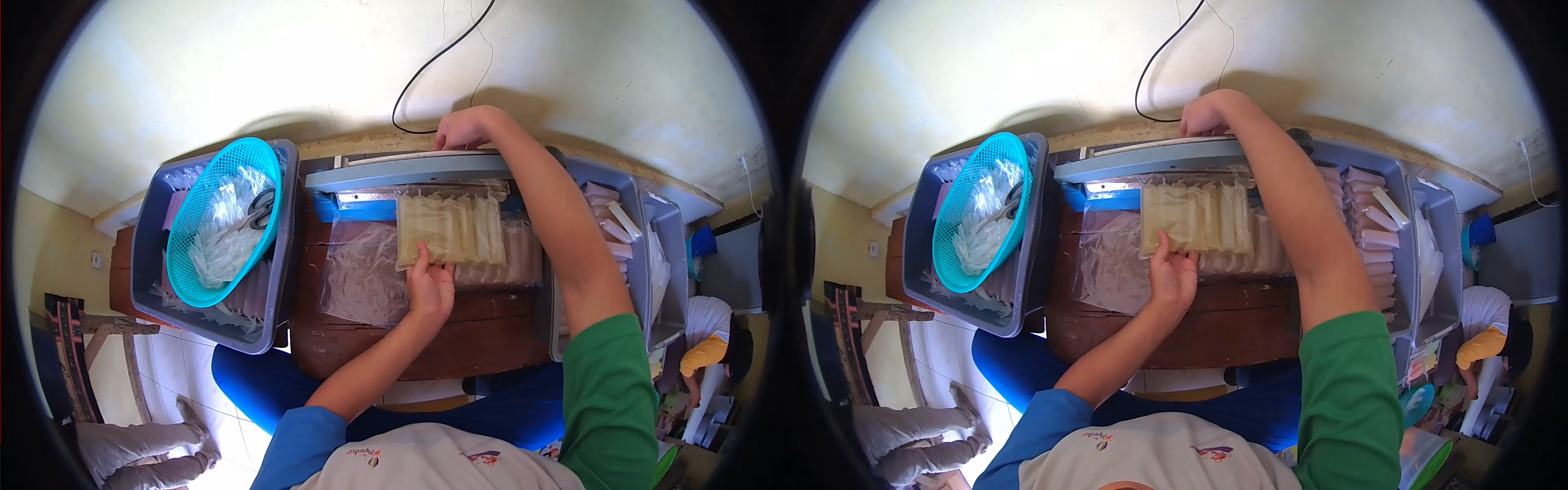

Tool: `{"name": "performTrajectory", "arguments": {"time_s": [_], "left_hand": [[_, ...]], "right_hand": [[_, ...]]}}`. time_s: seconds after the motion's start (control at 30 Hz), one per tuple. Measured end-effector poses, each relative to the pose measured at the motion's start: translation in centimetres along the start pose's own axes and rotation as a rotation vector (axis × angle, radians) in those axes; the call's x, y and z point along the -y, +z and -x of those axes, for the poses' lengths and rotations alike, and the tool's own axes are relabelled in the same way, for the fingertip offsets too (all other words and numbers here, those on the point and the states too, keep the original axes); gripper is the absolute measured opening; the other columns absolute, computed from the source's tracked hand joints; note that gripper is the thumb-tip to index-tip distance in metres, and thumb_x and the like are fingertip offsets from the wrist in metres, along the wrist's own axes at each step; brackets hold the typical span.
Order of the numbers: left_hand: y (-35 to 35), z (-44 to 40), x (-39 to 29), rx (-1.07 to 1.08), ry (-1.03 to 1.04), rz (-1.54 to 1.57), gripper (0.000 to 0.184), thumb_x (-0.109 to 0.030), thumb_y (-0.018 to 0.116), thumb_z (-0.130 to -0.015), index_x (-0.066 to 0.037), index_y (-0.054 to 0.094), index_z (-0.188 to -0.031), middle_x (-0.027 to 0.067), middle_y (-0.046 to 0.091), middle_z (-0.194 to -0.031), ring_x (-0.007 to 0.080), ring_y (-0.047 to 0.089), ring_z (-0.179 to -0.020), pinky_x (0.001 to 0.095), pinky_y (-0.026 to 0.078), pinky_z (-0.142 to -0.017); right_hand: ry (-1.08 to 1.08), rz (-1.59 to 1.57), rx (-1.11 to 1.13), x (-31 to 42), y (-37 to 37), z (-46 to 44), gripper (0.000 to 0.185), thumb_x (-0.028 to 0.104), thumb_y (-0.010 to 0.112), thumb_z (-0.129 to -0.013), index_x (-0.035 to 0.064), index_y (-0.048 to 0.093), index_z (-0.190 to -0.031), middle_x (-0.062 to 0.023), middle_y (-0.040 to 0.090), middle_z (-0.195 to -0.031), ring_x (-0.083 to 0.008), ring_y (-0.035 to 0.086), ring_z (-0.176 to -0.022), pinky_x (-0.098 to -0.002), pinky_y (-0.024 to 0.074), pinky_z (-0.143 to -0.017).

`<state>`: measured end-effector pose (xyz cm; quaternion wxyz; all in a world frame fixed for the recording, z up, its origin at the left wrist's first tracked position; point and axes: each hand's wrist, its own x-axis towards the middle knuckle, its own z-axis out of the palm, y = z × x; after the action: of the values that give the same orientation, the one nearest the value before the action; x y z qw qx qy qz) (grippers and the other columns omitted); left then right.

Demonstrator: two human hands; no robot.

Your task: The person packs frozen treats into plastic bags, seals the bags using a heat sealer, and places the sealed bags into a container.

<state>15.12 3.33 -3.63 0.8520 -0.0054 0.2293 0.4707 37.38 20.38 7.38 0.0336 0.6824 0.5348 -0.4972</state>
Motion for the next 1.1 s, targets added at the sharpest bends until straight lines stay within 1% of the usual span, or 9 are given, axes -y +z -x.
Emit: {"name": "performTrajectory", "arguments": {"time_s": [0.2,0.3,0.5,0.6,0.67,0.8,0.87,0.93,1.1], "left_hand": [[-0.3,-0.1,0.1,0.000,-0.002,-0.014,0.035,-0.021,0.056,-0.095,-0.010,0.045,-0.126,0.0062,0.052,-0.127,0.0213,0.050,-0.118,0.0396,0.042,-0.100],[0.3,0.2,0.0,-0.025,0.016,-0.016,0.034,-0.021,0.056,-0.095,-0.009,0.046,-0.125,0.0064,0.052,-0.126,0.0212,0.050,-0.119,0.0397,0.042,-0.100],[0.1,0.1,0.1,-0.006,0.013,-0.061,0.035,-0.027,0.051,-0.097,-0.008,0.047,-0.125,0.0058,0.053,-0.127,0.0211,0.049,-0.120,0.0387,0.039,-0.103],[-0.1,0.1,0.0,-0.014,-0.011,-0.012,0.035,-0.021,0.056,-0.095,-0.008,0.046,-0.126,0.0076,0.051,-0.128,0.0221,0.049,-0.119,0.0405,0.041,-0.101],[0.1,0.2,0.1,-0.006,0.012,-0.074,0.036,-0.028,0.051,-0.097,-0.007,0.047,-0.125,0.0062,0.053,-0.127,0.0213,0.048,-0.121,0.0391,0.038,-0.105],[0.0,0.0,0.2,0.003,0.018,-0.081,0.037,-0.029,0.051,-0.097,-0.006,0.047,-0.126,0.0064,0.053,-0.127,0.0218,0.048,-0.121,0.0393,0.038,-0.105],[-0.4,-0.1,0.0,-0.007,-0.012,-0.014,0.036,-0.021,0.055,-0.095,-0.010,0.045,-0.128,0.0067,0.050,-0.130,0.0231,0.049,-0.121,0.0418,0.041,-0.102],[-0.4,0.0,0.0,-0.021,-0.011,-0.022,0.036,-0.021,0.055,-0.095,-0.010,0.044,-0.128,0.0072,0.050,-0.130,0.0235,0.048,-0.121,0.0421,0.041,-0.102],[-0.6,-0.2,0.0,-0.004,-0.018,-0.002,0.037,-0.021,0.055,-0.095,-0.009,0.043,-0.129,0.0086,0.048,-0.132,0.0245,0.048,-0.122,0.0430,0.041,-0.103]], "right_hand": [[0.076,0.266,0.025,0.0,0.1,1.7,0.034,0.003,0.058,-0.077,0.0053,0.069,-0.109,-0.0077,0.070,-0.094,-0.0193,0.064,-0.081,-0.0358,0.0507,-0.073],[0.054,0.375,-0.047,-0.3,0.1,0.9,0.034,0.007,0.058,-0.077,0.0081,0.069,-0.109,-0.0072,0.070,-0.094,-0.0205,0.064,-0.081,-0.0368,0.0500,-0.073],[0.141,0.336,-0.009,-1.0,-0.5,3.1,0.034,0.008,0.055,-0.080,0.0101,0.068,-0.112,-0.0074,0.070,-0.099,-0.0220,0.064,-0.082,-0.0390,0.0506,-0.073],[0.231,0.383,0.055,-1.4,-1.2,3.9,0.035,0.009,0.055,-0.081,0.0115,0.067,-0.114,-0.0077,0.069,-0.102,-0.0220,0.065,-0.084,-0.0400,0.0513,-0.074],[0.260,0.351,0.070,-1.5,-1.1,4.0,0.035,0.010,0.055,-0.081,0.0123,0.066,-0.115,-0.0076,0.069,-0.104,-0.0223,0.065,-0.085,-0.0399,0.0514,-0.075],[0.341,0.414,0.026,-2.4,-1.3,2.7,0.036,0.012,0.057,-0.082,0.0151,0.065,-0.117,-0.0071,0.068,-0.110,-0.0235,0.066,-0.088,-0.0400,0.0513,-0.077],[0.392,0.397,0.069,-3.2,-1.7,1.8,0.038,0.013,0.057,-0.082,0.0170,0.065,-0.119,-0.0071,0.067,-0.113,-0.0244,0.066,-0.091,-0.0409,0.0508,-0.079],[0.349,0.399,0.121,-2.9,-1.5,2.7,0.038,0.013,0.057,-0.082,0.0185,0.065,-0.119,-0.0066,0.066,-0.114,-0.0254,0.065,-0.094,-0.0414,0.0500,-0.081],[0.388,0.541,-0.004,-4.5,-1.5,1.2,0.037,0.015,0.058,-0.081,0.0200,0.067,-0.117,-0.0060,0.066,-0.115,-0.0270,0.064,-0.097,-0.0409,0.0488,-0.083]]}}
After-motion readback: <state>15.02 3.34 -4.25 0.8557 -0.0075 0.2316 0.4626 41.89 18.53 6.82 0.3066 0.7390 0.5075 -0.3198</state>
